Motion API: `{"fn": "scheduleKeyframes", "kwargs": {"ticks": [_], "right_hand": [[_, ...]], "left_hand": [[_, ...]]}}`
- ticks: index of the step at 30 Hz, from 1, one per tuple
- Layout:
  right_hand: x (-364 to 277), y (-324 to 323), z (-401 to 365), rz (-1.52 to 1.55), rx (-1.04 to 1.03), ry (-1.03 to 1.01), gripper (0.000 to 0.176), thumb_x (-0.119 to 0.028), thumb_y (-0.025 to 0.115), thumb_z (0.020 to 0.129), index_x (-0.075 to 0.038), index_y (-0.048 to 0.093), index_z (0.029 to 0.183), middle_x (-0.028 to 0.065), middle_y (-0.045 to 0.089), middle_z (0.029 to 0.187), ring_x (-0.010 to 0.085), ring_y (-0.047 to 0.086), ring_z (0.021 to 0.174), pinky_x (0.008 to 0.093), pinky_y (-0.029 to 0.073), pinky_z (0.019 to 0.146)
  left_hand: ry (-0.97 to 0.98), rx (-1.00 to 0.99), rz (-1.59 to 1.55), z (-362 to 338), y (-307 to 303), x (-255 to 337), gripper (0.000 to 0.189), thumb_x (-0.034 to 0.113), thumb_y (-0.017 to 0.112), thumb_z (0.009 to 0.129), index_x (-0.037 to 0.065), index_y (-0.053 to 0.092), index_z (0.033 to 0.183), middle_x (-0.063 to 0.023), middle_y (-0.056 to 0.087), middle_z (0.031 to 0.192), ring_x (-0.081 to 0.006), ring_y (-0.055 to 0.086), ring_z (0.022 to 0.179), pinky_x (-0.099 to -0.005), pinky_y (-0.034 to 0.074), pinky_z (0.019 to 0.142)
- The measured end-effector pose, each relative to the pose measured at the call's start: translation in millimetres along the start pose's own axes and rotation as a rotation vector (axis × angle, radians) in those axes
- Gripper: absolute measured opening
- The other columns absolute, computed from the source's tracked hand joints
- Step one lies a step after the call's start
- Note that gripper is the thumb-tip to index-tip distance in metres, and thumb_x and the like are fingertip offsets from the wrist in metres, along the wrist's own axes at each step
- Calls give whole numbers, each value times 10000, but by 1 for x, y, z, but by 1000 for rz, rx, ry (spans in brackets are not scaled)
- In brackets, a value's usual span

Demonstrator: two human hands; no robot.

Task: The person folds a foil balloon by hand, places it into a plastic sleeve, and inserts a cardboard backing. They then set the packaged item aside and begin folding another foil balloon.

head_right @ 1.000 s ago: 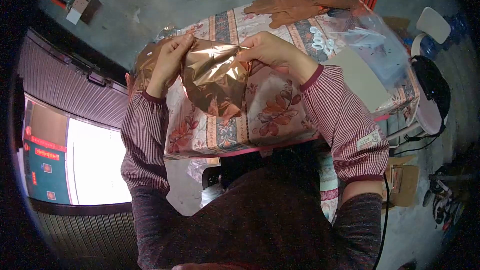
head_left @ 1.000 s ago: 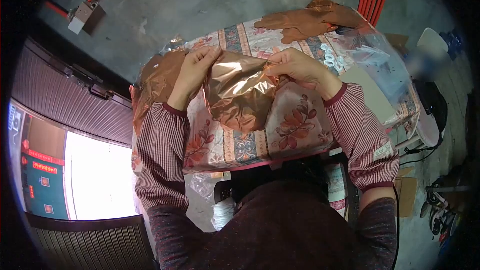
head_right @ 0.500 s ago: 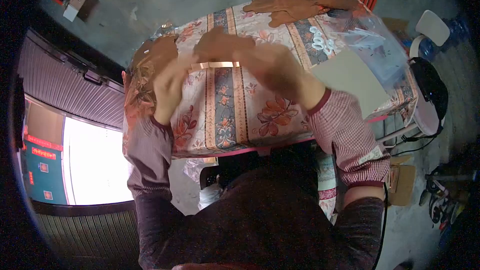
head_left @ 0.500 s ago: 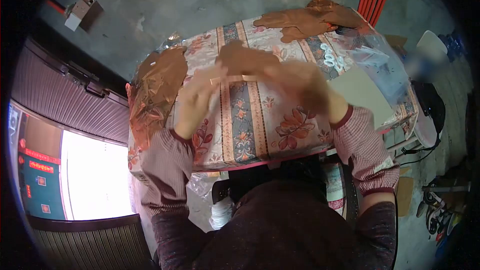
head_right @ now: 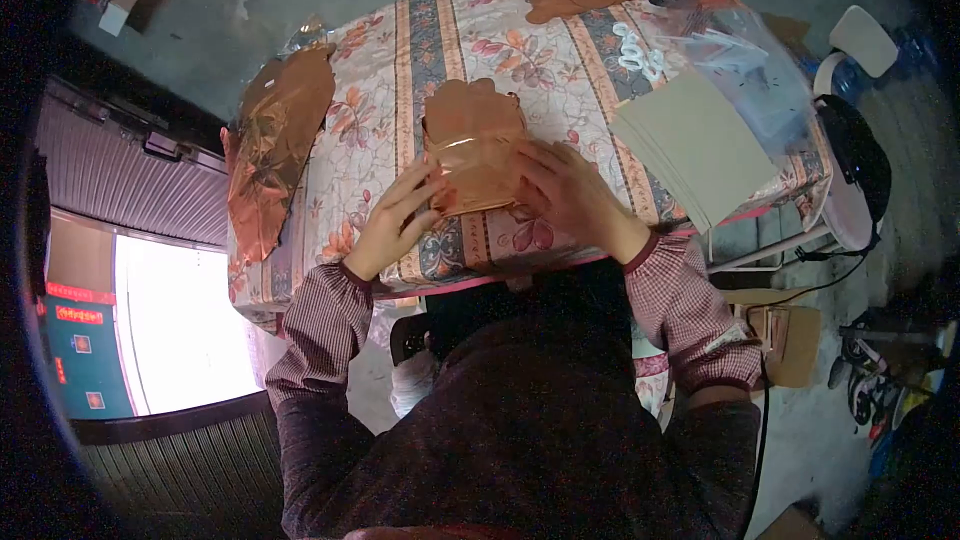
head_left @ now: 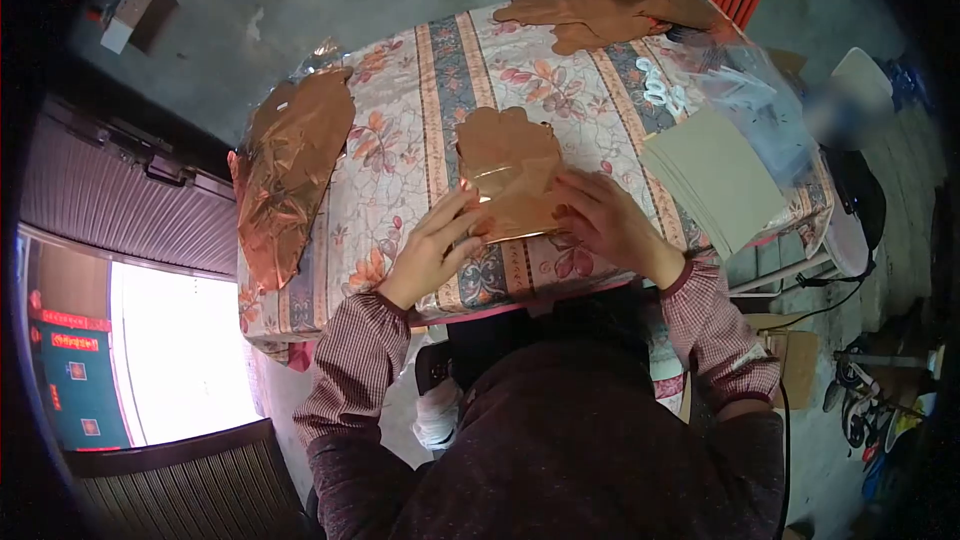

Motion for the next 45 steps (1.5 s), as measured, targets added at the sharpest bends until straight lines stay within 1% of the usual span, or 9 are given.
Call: {"fn": "scheduleKeyframes", "kwargs": {"ticks": [5,13,23,28,34,36,40,43,45], "right_hand": [[-14,10,-5,-73,121,74,473,-170,608,861,4,471,1278,212,450,1331,382,428,1209,438,347,1015],[-15,13,-10,-176,-72,251,508,-239,530,914,15,400,1334,225,384,1386,376,324,1314,462,266,1077],[-23,18,20,-187,62,168,509,-222,532,902,12,402,1334,219,374,1394,363,311,1327,479,243,1083],[-10,45,25,-289,-83,188,568,-347,493,918,-15,383,1366,190,345,1429,329,290,1350,472,238,1087],[-10,46,23,-292,-71,172,612,-407,478,920,-4,373,1367,189,358,1426,329,293,1350,482,233,1091],[-11,44,24,-286,-78,178,610,-406,475,922,-5,370,1370,189,346,1433,328,288,1353,476,230,1092],[-12,44,25,-279,-83,185,611,-406,471,924,-6,366,1372,189,334,1439,326,277,1359,472,230,1092],[-11,45,23,-279,-68,174,613,-406,469,922,-3,364,1371,199,345,1426,337,289,1348,481,241,1083],[-11,45,23,-295,-61,168,616,-406,469,921,-1,362,1372,203,348,1421,342,293,1343,487,244,1079]], "left_hand": [[-53,9,82,7,17,-8,483,142,618,857,43,484,1310,-194,380,1415,-352,335,1331,-401,314,1071],[-58,-40,183,3,22,-7,512,219,599,878,55,451,1339,-206,374,1411,-366,340,1322,-420,315,1060],[-34,-93,267,2,24,-5,517,269,560,903,71,425,1361,-196,326,1446,-370,300,1342,-444,281,1074],[-52,-84,273,3,24,-6,529,276,558,904,58,416,1364,-204,292,1461,-385,282,1347,-452,276,1076],[-279,29,217,-3,15,-28,539,239,591,881,7,424,1338,-227,371,1410,-398,303,1334,-432,282,1078],[-305,208,144,-2,11,-33,457,215,617,864,-16,517,1246,-225,498,1291,-389,418,1247,-404,352,1025],[-325,281,-6,18,4,-40,349,194,642,849,-17,604,1124,-198,599,1104,-339,541,1062,-374,427,909],[-425,352,-124,32,9,-53,275,156,687,819,2,637,1042,-128,621,807,-207,589,745,-315,466,679],[-462,330,-199,36,13,-54,275,141,676,836,-11,629,1061,-79,615,796,-152,567,719,-272,455,656]]}}
Point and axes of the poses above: each hand's wrist, its own z-axis towards the middle knuckle, its own y-axis out of the palm, x = y × z, the point moved 2 cm from there along z, towards the middle knuckle
